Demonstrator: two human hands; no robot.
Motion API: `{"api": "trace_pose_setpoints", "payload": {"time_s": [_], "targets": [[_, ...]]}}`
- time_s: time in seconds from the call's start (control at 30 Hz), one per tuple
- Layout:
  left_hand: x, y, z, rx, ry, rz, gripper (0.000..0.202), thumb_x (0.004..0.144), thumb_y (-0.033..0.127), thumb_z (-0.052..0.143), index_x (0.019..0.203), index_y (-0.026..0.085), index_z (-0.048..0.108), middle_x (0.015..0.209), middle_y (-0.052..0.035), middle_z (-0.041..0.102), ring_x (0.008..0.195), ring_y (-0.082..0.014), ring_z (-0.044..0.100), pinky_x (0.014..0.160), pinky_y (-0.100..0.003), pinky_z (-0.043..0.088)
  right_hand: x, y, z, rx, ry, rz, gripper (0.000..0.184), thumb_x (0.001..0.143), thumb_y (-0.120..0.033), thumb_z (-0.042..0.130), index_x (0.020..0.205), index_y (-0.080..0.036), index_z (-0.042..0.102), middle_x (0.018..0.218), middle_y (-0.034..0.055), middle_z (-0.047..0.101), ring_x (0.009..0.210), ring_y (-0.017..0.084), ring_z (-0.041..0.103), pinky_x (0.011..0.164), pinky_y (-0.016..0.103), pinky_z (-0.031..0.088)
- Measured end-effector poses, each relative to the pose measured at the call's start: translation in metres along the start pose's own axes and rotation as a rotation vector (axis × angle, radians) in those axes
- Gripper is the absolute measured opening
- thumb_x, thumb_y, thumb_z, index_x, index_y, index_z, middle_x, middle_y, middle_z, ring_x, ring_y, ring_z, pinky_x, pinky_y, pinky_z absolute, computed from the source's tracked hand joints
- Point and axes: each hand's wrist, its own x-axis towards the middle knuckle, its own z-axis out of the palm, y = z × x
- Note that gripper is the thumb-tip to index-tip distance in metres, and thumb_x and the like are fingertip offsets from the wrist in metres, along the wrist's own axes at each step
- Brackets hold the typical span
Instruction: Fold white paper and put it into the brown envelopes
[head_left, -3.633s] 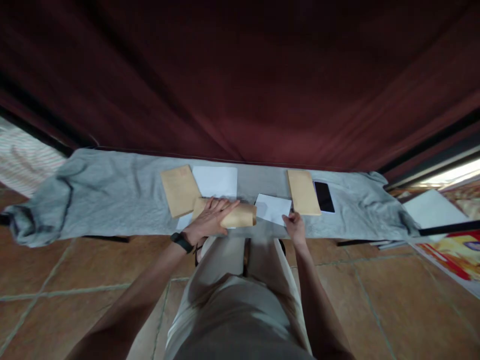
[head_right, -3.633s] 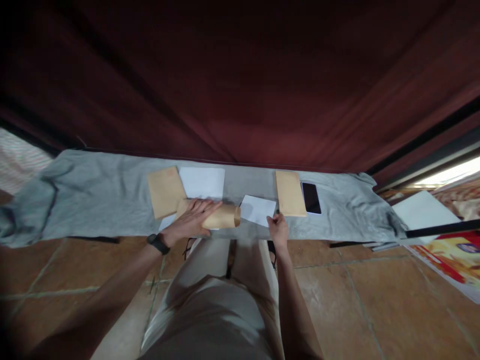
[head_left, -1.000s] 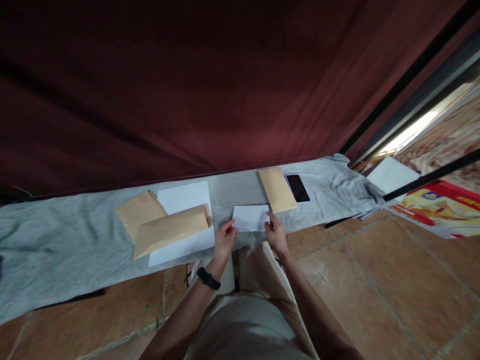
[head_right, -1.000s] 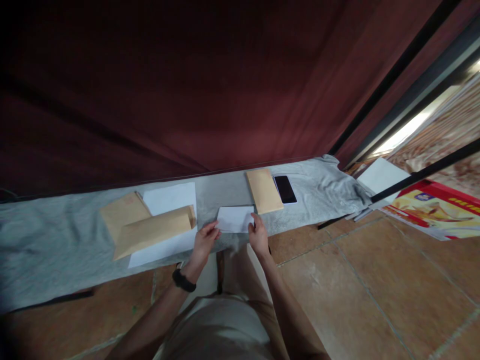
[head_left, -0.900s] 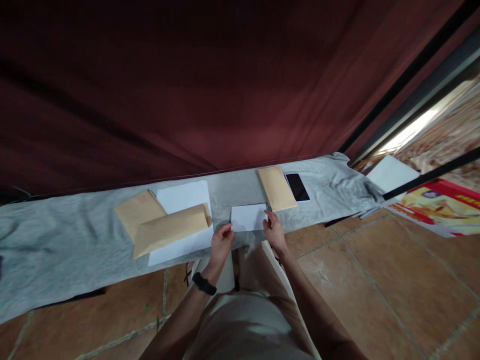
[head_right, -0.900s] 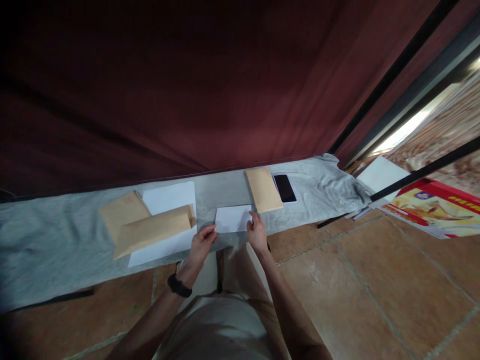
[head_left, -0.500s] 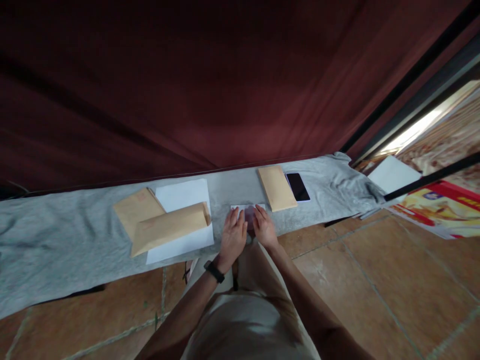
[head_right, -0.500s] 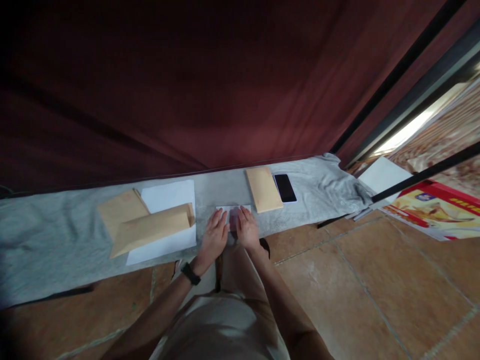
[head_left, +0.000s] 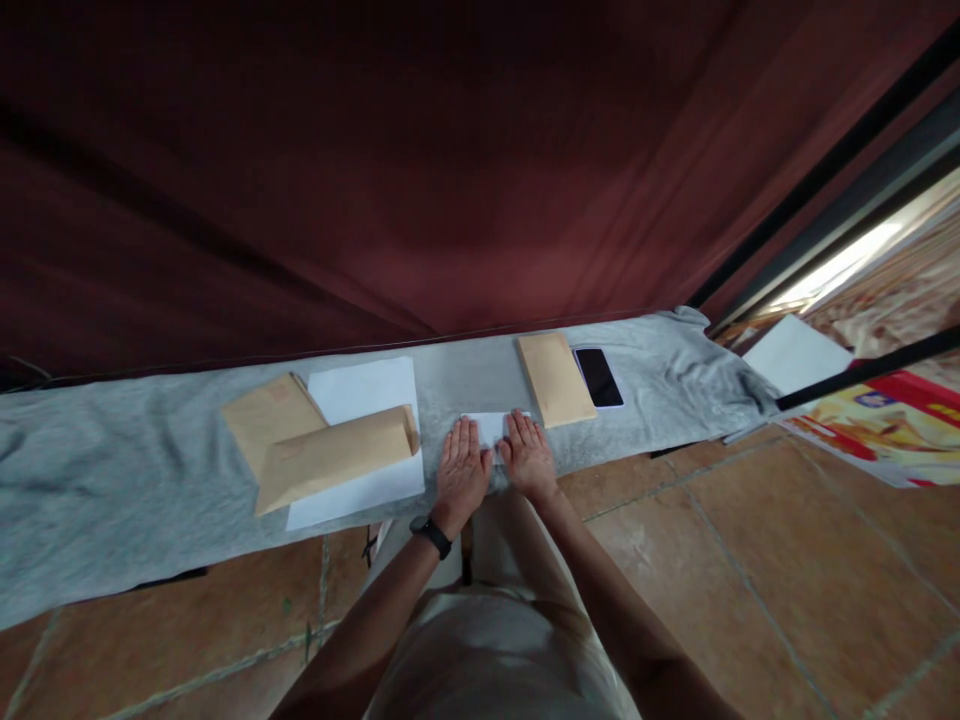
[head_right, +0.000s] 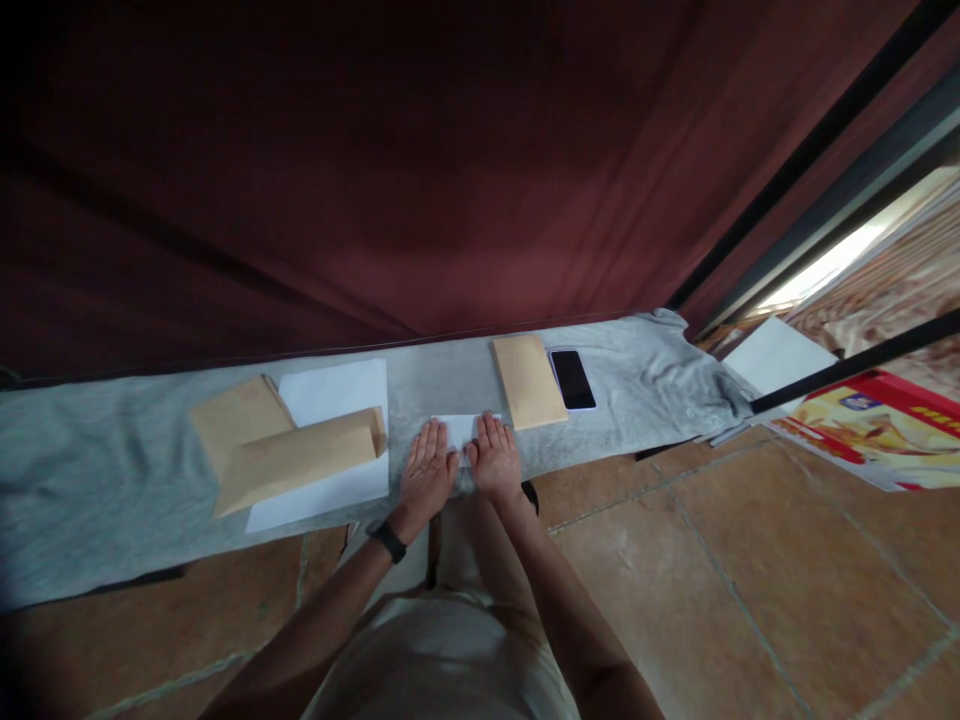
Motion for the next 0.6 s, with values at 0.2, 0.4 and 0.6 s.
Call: {"api": "trace_pose_setpoints", "payload": {"time_s": [0.2, 0.4, 0.6], "targets": [[-0.008, 0.003, -0.006, 0.048, -0.012, -0.015, 0.062, 0.102, 0.032, 0.035, 0.155, 0.002, 0.031, 0.162, -0.0204, 0.031, 0.154, -0.0294, 0.022, 0.125, -0.05, 0.023, -0.016, 0.007, -0.006, -0.025, 0.008, -0.034, 0.056, 0.105, -0.035, 0.037, 0.155, -0.009, 0.037, 0.157, 0.0183, 0.043, 0.147, 0.031, 0.037, 0.12, 0.051, 0.029], [-0.01, 0.013, -0.008, 0.064, -0.064, 0.047, 0.065, 0.102, 0.04, 0.038, 0.156, 0.004, 0.031, 0.163, -0.0185, 0.03, 0.154, -0.0283, 0.022, 0.126, -0.048, 0.021, -0.03, 0.009, -0.012, -0.067, 0.009, -0.049, 0.06, 0.106, -0.039, 0.037, 0.158, -0.009, 0.03, 0.159, 0.0192, 0.038, 0.149, 0.031, 0.034, 0.122, 0.053, 0.026], [-0.027, 0.001, -0.012, 0.035, -0.046, 0.038, 0.071, 0.101, 0.048, 0.041, 0.155, 0.002, 0.032, 0.162, -0.0219, 0.031, 0.154, -0.0308, 0.023, 0.124, -0.05, 0.026, -0.044, 0.015, -0.018, -0.087, 0.034, -0.089, 0.064, 0.107, -0.038, 0.039, 0.161, -0.01, 0.02, 0.161, 0.0182, 0.034, 0.151, 0.028, 0.03, 0.123, 0.049, 0.027]]}}
